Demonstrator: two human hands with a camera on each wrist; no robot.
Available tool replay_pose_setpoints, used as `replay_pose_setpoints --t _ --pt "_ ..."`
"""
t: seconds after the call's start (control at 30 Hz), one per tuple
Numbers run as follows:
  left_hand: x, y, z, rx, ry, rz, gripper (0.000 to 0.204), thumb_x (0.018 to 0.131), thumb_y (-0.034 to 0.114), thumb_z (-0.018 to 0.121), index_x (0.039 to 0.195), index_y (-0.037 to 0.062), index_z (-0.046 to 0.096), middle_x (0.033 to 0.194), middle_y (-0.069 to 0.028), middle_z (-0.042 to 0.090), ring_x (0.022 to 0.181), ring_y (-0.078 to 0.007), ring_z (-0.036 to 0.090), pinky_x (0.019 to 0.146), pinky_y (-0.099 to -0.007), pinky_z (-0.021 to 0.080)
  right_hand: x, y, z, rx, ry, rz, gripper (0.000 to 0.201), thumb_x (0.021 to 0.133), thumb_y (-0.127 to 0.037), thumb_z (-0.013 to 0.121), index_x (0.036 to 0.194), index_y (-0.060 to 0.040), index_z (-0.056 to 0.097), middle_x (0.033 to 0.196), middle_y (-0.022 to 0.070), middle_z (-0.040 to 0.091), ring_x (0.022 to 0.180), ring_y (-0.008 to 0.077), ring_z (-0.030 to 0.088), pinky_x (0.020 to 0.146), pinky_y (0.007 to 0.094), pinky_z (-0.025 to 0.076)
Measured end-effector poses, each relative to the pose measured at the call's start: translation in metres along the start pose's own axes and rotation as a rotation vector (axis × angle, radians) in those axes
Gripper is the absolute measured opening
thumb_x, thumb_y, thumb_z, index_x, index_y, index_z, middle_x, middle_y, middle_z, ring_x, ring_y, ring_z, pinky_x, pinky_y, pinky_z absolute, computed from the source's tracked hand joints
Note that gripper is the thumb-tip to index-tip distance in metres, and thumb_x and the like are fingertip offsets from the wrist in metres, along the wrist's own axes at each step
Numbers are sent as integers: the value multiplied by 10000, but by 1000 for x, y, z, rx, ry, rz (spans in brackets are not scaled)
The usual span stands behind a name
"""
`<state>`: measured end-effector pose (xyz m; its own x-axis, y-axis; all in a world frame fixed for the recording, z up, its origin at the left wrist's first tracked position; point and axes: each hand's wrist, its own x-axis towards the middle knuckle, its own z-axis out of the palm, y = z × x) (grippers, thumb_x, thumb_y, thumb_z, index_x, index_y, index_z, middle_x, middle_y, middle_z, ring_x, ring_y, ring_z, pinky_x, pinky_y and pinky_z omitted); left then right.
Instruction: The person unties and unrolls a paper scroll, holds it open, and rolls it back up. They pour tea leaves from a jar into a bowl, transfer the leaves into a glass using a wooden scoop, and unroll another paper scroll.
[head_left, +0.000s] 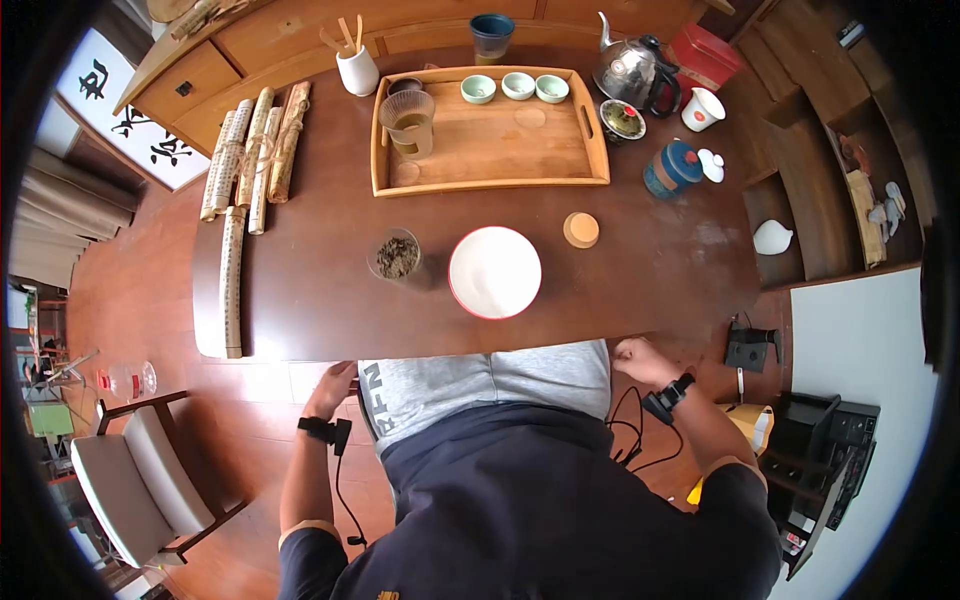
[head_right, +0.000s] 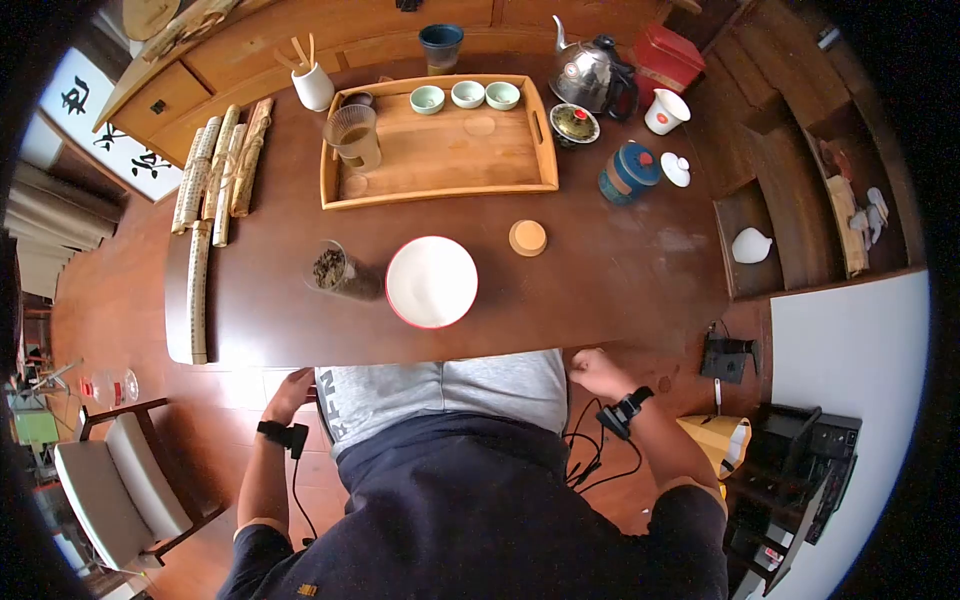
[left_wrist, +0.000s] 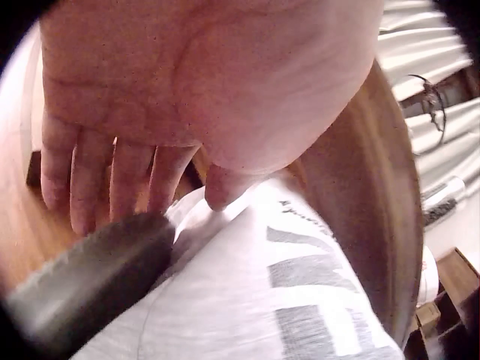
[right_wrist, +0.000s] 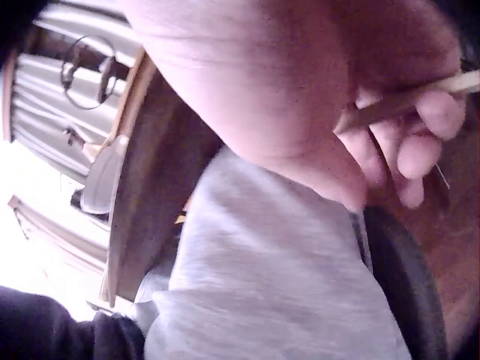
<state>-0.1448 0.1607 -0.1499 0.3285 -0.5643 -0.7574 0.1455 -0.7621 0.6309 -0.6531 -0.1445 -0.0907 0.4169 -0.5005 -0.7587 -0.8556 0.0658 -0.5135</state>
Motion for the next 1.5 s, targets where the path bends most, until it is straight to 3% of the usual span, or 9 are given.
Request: replay_pose_setpoints --t 0.2,0.43,0.6,0.77,0.97,1.17,1.23,1.33,1.5 --pt "-83 61 -16 293 10 278 386 1023 302 597 1095 -56 719 993 -103 749 881 -192 681 838 -323 540 -88 -93 -42 173 -438 -321 279 968 -76 624 1224 28 660 948 59 752 688 65 601 685 233 498" --pt "-125 163 87 40 -292 753 314 1053 216 573 1153 -59 685 1035 -71 732 951 -139 661 860 -291 532 -14 -175 -76 1278 -128 -1019 198 990 -182 637 1100 -21 668 832 25 625 591 60 454 544 191 329" --pt "-112 183 109 47 -112 942 310 1020 216 638 1173 -51 676 1006 -46 734 945 -89 645 842 -247 515 1 -204 -83 633 410 -683 151 919 -184 714 987 -49 706 730 11 647 580 36 505 513 207 369" --pt "-79 179 87 -318 -24 876 226 1013 240 655 984 19 693 849 -10 696 753 -71 623 711 -228 510 7 -215 -73 -405 772 -353 507 707 -382 852 1081 -56 750 1071 153 748 1031 327 704 921 419 546" --pt "-48 175 71 -546 75 865 186 1003 253 674 913 92 649 777 35 637 698 -45 587 652 -207 483 26 -198 -64 -464 807 -374 356 695 -322 797 1005 -148 786 1016 180 746 1017 334 716 896 442 563" --pt "-38 174 85 -584 176 795 176 981 292 706 937 143 625 792 73 591 699 -27 568 633 -193 476 21 -190 -80 -471 838 -420 656 770 -276 851 1340 -41 626 1202 172 716 1063 316 707 930 425 554" --pt "-49 170 89 -574 182 800 187 978 302 709 909 151 621 769 81 573 694 -21 551 619 -193 454 24 -193 -92 322 528 -668 477 880 -254 781 1251 14 650 1039 124 725 861 202 700 734 319 561" --pt "-79 182 103 -481 -15 912 185 1014 271 646 896 130 631 756 70 565 690 -32 540 597 -194 402 -8 -219 -103 980 44 -808 243 1017 -225 621 1099 0 662 781 -6 556 616 56 452 494 196 322" --pt "-97 227 141 -300 -210 974 225 1002 229 664 1128 43 672 871 38 630 747 -38 570 664 -206 464 21 -256 -84 1449 -345 -881 243 967 -230 680 1038 -2 634 820 34 577 666 111 486 561 226 368"
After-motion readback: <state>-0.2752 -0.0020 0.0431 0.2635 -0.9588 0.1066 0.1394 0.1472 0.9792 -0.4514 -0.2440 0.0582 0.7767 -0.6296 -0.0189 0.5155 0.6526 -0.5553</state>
